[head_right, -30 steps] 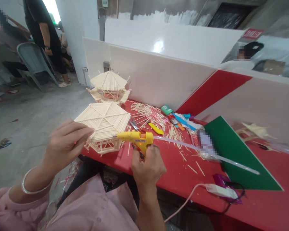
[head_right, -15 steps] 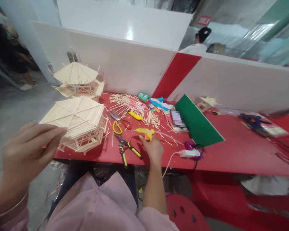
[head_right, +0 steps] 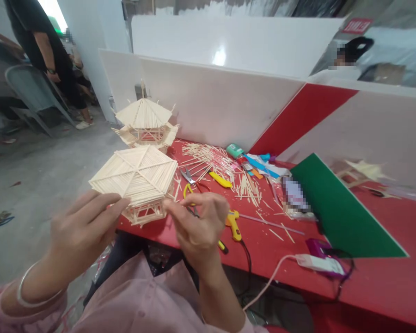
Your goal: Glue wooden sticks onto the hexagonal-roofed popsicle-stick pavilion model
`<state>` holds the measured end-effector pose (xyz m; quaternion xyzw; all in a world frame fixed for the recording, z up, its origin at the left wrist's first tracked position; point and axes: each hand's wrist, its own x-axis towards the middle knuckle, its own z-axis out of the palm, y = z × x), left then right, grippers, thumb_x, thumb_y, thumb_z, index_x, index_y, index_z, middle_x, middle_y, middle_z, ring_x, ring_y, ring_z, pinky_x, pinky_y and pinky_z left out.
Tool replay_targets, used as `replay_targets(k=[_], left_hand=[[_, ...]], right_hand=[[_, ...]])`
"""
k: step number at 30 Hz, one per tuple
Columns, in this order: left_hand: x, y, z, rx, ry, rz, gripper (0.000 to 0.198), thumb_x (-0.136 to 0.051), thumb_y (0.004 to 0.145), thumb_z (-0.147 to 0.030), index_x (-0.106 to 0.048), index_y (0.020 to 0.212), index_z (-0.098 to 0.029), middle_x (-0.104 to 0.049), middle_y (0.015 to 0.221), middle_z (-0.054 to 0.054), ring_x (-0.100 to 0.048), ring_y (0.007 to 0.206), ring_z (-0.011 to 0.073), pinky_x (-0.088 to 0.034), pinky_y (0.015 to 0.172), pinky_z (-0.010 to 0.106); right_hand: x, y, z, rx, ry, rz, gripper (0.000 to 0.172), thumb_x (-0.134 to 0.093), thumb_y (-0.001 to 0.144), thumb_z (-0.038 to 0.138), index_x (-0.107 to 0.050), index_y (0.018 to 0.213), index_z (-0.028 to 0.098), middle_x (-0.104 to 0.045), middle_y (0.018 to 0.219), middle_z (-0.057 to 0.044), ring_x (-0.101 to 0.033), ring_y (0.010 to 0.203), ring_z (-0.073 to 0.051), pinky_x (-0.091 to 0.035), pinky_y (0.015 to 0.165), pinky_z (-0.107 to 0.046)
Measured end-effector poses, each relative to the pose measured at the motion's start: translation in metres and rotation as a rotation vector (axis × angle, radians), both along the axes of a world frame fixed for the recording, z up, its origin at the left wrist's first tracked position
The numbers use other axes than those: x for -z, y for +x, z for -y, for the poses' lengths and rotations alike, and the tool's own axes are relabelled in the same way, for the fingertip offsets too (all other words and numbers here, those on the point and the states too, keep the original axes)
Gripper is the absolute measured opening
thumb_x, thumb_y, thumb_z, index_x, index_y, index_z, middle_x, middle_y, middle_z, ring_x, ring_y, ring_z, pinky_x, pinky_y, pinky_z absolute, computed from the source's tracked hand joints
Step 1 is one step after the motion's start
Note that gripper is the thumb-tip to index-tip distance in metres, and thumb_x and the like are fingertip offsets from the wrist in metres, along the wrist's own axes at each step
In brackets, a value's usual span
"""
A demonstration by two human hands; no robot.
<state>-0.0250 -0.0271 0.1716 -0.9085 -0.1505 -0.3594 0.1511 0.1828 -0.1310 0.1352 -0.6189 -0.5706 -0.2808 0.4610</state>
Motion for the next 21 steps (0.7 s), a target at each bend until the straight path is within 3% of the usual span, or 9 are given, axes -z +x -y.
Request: replay_targets(k=[3,8,12,15,21], left_hand=[[0.001,0.0,0.003,0.002,0.022,-0.007,0.017,-0.053,0.09,-0.008,-0.064,0.103,-0.01,-0.071,0.092,0.011,-0.059,0.078,0.0216,-0.049,0.066,0.034],[0.003,0.0,0.003,0.021,-0.004,0.004,0.021,-0.047,0.092,-0.008,-0.064,0.104,-0.011,-0.071,0.09,0.012,-0.06,0.075,0.0211,-0.048,0.061,0.034],[0.01,-0.004,0.0,0.048,-0.228,0.161,0.024,-0.061,0.089,-0.014,-0.063,0.113,-0.017,-0.069,0.103,0.011,-0.061,0.084,0.0198,-0.052,0.072,0.034],[0.021,-0.01,-0.001,0.015,-0.411,0.311,0.041,-0.076,0.08,-0.028,-0.061,0.118,-0.021,-0.062,0.118,0.012,-0.06,0.096,0.0211,-0.053,0.078,0.035],[0.037,-0.007,-0.006,0.009,-0.537,0.39,0.036,-0.078,0.079,-0.032,-0.064,0.109,-0.019,-0.055,0.126,0.013,-0.058,0.094,0.0185,-0.053,0.078,0.034]], right_hand=[[-0.008,-0.02,-0.021,-0.049,0.005,0.028,0.013,-0.074,0.084,0.028,-0.074,0.094,0.036,-0.059,0.091,0.001,-0.053,0.094,-0.016,-0.041,0.095,-0.039],[-0.001,-0.021,-0.034,-0.106,-0.039,-0.007,0.012,-0.071,0.085,0.026,-0.073,0.088,0.037,-0.059,0.108,0.001,-0.048,0.115,-0.022,-0.035,0.104,-0.049],[0.002,-0.016,-0.036,-0.13,-0.034,-0.037,0.015,-0.072,0.084,0.022,-0.073,0.088,0.035,-0.057,0.116,0.001,-0.044,0.123,-0.025,-0.035,0.105,-0.052],[0.004,-0.014,-0.036,-0.14,-0.048,-0.028,0.018,-0.072,0.082,0.019,-0.073,0.089,0.036,-0.056,0.118,0.001,-0.044,0.124,-0.026,-0.035,0.105,-0.053],[0.007,-0.012,-0.038,-0.147,-0.085,0.013,0.014,-0.072,0.084,0.021,-0.073,0.088,0.034,-0.056,0.119,-0.001,-0.043,0.125,-0.027,-0.033,0.105,-0.055]])
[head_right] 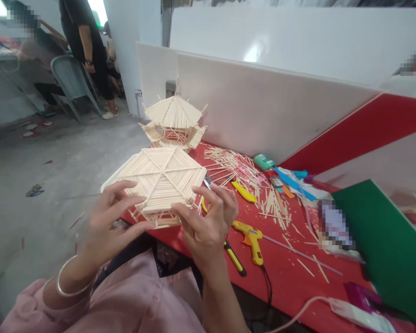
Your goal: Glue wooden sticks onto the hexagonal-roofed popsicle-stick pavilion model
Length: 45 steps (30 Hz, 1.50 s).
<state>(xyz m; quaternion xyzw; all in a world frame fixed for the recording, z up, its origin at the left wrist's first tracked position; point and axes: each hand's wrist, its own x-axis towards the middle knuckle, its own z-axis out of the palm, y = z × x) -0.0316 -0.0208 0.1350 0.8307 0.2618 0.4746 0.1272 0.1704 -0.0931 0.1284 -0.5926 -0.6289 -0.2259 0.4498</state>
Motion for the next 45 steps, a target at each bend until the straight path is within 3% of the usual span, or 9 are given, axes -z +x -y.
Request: replay_targets(k=[15,19,25,30,36,45], left_hand=[[0.005,0.012,-0.002,0.011,-0.054,0.038,0.009,-0.067,0.083,-0.014,-0.068,0.09,-0.02,-0.056,0.126,0.011,-0.055,0.08,0.0133,-0.049,0.068,0.031],[0.005,0.012,-0.001,0.015,-0.054,0.041,0.009,-0.066,0.083,-0.012,-0.068,0.088,-0.02,-0.057,0.126,0.011,-0.053,0.077,0.0124,-0.049,0.067,0.031],[0.003,0.012,0.001,0.017,-0.051,0.03,0.013,-0.066,0.082,-0.01,-0.068,0.09,-0.02,-0.057,0.127,0.01,-0.051,0.075,0.0115,-0.048,0.067,0.031],[0.003,0.013,-0.001,0.012,-0.039,0.024,0.013,-0.066,0.083,-0.011,-0.069,0.09,-0.021,-0.057,0.127,0.009,-0.054,0.078,0.0128,-0.049,0.066,0.032],[0.004,0.013,-0.001,0.011,-0.037,0.018,0.013,-0.066,0.083,-0.01,-0.07,0.089,-0.021,-0.057,0.127,0.01,-0.058,0.086,0.0157,-0.05,0.069,0.033],[0.003,0.013,-0.002,0.025,-0.031,0.01,0.016,-0.067,0.082,-0.008,-0.071,0.09,-0.021,-0.057,0.127,0.009,-0.056,0.082,0.0132,-0.048,0.067,0.031]], right_hand=[[-0.005,-0.004,0.002,0.017,-0.064,0.082,0.016,-0.071,0.084,0.022,-0.073,0.092,0.035,-0.055,0.121,-0.002,-0.044,0.124,-0.027,-0.035,0.105,-0.054],[-0.003,-0.008,0.005,0.047,-0.075,0.058,0.021,-0.073,0.082,0.025,-0.071,0.101,0.032,-0.055,0.122,-0.005,-0.047,0.123,-0.029,-0.037,0.105,-0.055],[0.01,-0.018,0.016,0.127,0.087,0.021,0.025,-0.069,0.079,0.02,-0.071,0.101,0.032,-0.058,0.112,-0.005,-0.046,0.119,-0.03,-0.038,0.102,-0.055],[0.022,-0.019,0.018,0.18,0.057,0.062,0.033,-0.065,0.078,0.023,-0.071,0.108,0.036,-0.057,0.118,-0.005,-0.042,0.122,-0.031,-0.033,0.105,-0.056],[0.022,-0.019,0.015,0.167,0.059,0.056,0.031,-0.064,0.079,0.023,-0.071,0.107,0.034,-0.056,0.12,-0.006,-0.043,0.121,-0.031,-0.035,0.104,-0.056],[0.021,-0.018,0.016,0.158,0.063,0.043,0.03,-0.064,0.08,0.022,-0.071,0.106,0.034,-0.057,0.12,-0.005,-0.044,0.12,-0.03,-0.035,0.103,-0.056]])
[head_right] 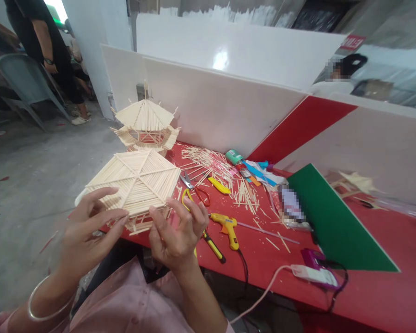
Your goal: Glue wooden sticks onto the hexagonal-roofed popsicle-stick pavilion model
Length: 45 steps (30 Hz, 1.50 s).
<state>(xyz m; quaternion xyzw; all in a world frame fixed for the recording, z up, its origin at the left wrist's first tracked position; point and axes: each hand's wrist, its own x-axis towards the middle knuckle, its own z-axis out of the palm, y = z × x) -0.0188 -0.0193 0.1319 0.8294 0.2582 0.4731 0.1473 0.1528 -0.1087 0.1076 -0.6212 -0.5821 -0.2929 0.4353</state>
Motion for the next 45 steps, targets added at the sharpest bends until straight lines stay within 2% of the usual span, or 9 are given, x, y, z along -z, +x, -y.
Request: replay_targets(k=[4,11,18,30,45], left_hand=[[0.0007,-0.0002,-0.0001,0.006,-0.008,0.001,0.017,-0.067,0.081,-0.008,-0.071,0.091,-0.021,-0.057,0.127,0.009,-0.056,0.082,0.0135,-0.047,0.068,0.031],[0.0033,-0.0001,-0.001,0.026,-0.01,0.019,0.015,-0.068,0.081,-0.012,-0.072,0.092,-0.022,-0.057,0.128,0.008,-0.048,0.071,0.0095,-0.044,0.063,0.028],[0.0034,-0.0004,-0.0016,0.016,-0.002,0.002,0.015,-0.07,0.08,-0.016,-0.071,0.094,-0.021,-0.058,0.128,0.009,-0.052,0.074,0.0109,-0.048,0.066,0.029],[0.0009,-0.001,-0.0026,0.031,-0.038,0.021,0.012,-0.068,0.081,-0.013,-0.071,0.091,-0.02,-0.057,0.128,0.009,-0.056,0.079,0.0116,-0.048,0.07,0.03],[0.0006,-0.0051,-0.006,0.044,-0.024,0.033,0.018,-0.067,0.08,-0.007,-0.072,0.09,-0.021,-0.057,0.127,0.007,-0.048,0.072,0.0098,-0.043,0.064,0.029]], right_hand=[[-0.0001,-0.0001,0.0005,-0.004,-0.006,-0.001,0.028,-0.063,0.081,0.023,-0.071,0.106,0.033,-0.057,0.121,-0.005,-0.044,0.121,-0.031,-0.036,0.103,-0.056],[0.0017,0.0031,-0.001,-0.009,0.028,0.022,0.025,-0.066,0.081,0.023,-0.073,0.103,0.031,-0.058,0.117,-0.006,-0.046,0.118,-0.031,-0.036,0.102,-0.056],[0.0039,0.004,-0.0017,-0.025,0.039,0.03,0.025,-0.067,0.081,0.022,-0.073,0.103,0.03,-0.06,0.118,-0.007,-0.045,0.117,-0.033,-0.037,0.1,-0.059],[0.0017,0.0041,-0.0026,-0.021,0.042,0.051,0.027,-0.065,0.08,0.02,-0.072,0.104,0.031,-0.059,0.118,-0.008,-0.045,0.118,-0.032,-0.038,0.1,-0.057],[0.0044,-0.0008,-0.0035,-0.007,0.003,0.017,0.029,-0.065,0.082,0.024,-0.071,0.108,0.033,-0.058,0.121,-0.006,-0.046,0.121,-0.032,-0.036,0.104,-0.057]])
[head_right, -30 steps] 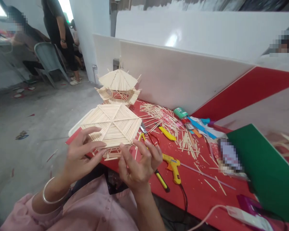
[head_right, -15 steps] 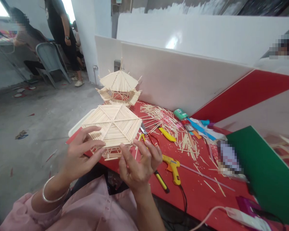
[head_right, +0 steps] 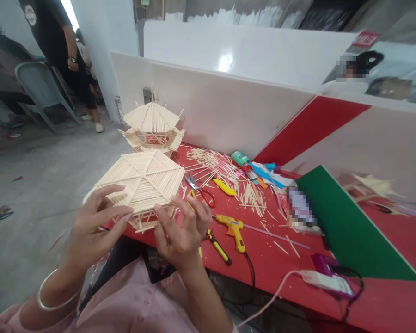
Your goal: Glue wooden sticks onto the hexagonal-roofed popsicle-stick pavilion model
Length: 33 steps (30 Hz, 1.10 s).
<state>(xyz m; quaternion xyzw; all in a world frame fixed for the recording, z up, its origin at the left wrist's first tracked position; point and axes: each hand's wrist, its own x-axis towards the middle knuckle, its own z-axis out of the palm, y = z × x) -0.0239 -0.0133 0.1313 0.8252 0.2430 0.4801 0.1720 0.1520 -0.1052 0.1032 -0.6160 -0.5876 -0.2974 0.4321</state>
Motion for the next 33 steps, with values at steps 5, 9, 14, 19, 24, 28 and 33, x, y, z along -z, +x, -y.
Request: replay_targets(k=[5,9,14,19,24,28,33], left_hand=[[0.002,-0.002,-0.002,0.001,0.003,-0.023,0.02,-0.066,0.08,-0.007,-0.072,0.092,-0.022,-0.062,0.121,0.006,-0.057,0.079,0.0121,-0.047,0.068,0.029],[0.002,-0.003,-0.003,0.007,0.039,-0.048,0.017,-0.065,0.081,-0.008,-0.072,0.091,-0.021,-0.067,0.107,0.006,-0.063,0.093,0.0174,-0.051,0.08,0.033],[0.001,-0.003,-0.003,0.002,0.042,-0.042,0.016,-0.065,0.082,-0.01,-0.071,0.09,-0.021,-0.067,0.105,0.006,-0.064,0.089,0.0167,-0.052,0.077,0.033],[0.0,-0.002,-0.001,-0.013,0.03,-0.046,0.014,-0.065,0.082,-0.011,-0.072,0.089,-0.021,-0.066,0.103,0.006,-0.064,0.086,0.016,-0.053,0.074,0.032],[0.0,0.0,-0.001,0.011,0.024,-0.023,0.016,-0.065,0.081,-0.009,-0.071,0.089,-0.021,-0.065,0.099,0.006,-0.063,0.085,0.0153,-0.052,0.072,0.03],[0.002,0.001,-0.001,0.009,0.002,-0.023,0.019,-0.066,0.08,-0.008,-0.071,0.091,-0.022,-0.064,0.102,0.006,-0.062,0.088,0.0156,-0.053,0.076,0.032],[0.003,0.001,-0.001,-0.003,-0.001,-0.031,0.018,-0.066,0.08,-0.009,-0.071,0.091,-0.022,-0.065,0.1,0.006,-0.063,0.089,0.0166,-0.053,0.077,0.033]], right_hand=[[-0.001,0.001,-0.001,-0.038,0.005,-0.037,0.032,-0.067,0.079,0.02,-0.07,0.109,0.031,-0.056,0.126,-0.007,-0.043,0.128,-0.034,-0.04,0.104,-0.058],[0.001,0.004,-0.003,-0.13,-0.005,-0.079,0.037,-0.065,0.078,0.015,-0.068,0.111,0.03,-0.05,0.138,-0.008,-0.044,0.133,-0.035,-0.043,0.104,-0.059],[0.006,0.006,-0.004,-0.204,-0.029,-0.085,0.045,-0.063,0.079,0.011,-0.064,0.122,0.026,-0.043,0.149,-0.012,-0.05,0.131,-0.031,-0.049,0.101,-0.054],[0.007,0.007,-0.003,-0.196,-0.034,-0.065,0.043,-0.064,0.079,0.011,-0.064,0.12,0.025,-0.046,0.147,-0.013,-0.052,0.13,-0.031,-0.051,0.098,-0.052],[0.005,0.009,-0.004,-0.196,-0.033,-0.056,0.042,-0.065,0.079,0.011,-0.066,0.118,0.025,-0.048,0.144,-0.013,-0.055,0.126,-0.03,-0.05,0.099,-0.052],[0.005,0.01,-0.005,-0.199,-0.018,-0.047,0.041,-0.065,0.079,0.012,-0.066,0.117,0.026,-0.05,0.143,-0.012,-0.055,0.126,-0.03,-0.05,0.1,-0.052],[0.005,0.011,-0.005,-0.207,-0.01,-0.045,0.041,-0.065,0.078,0.012,-0.067,0.117,0.025,-0.051,0.142,-0.012,-0.056,0.124,-0.03,-0.049,0.099,-0.051]])
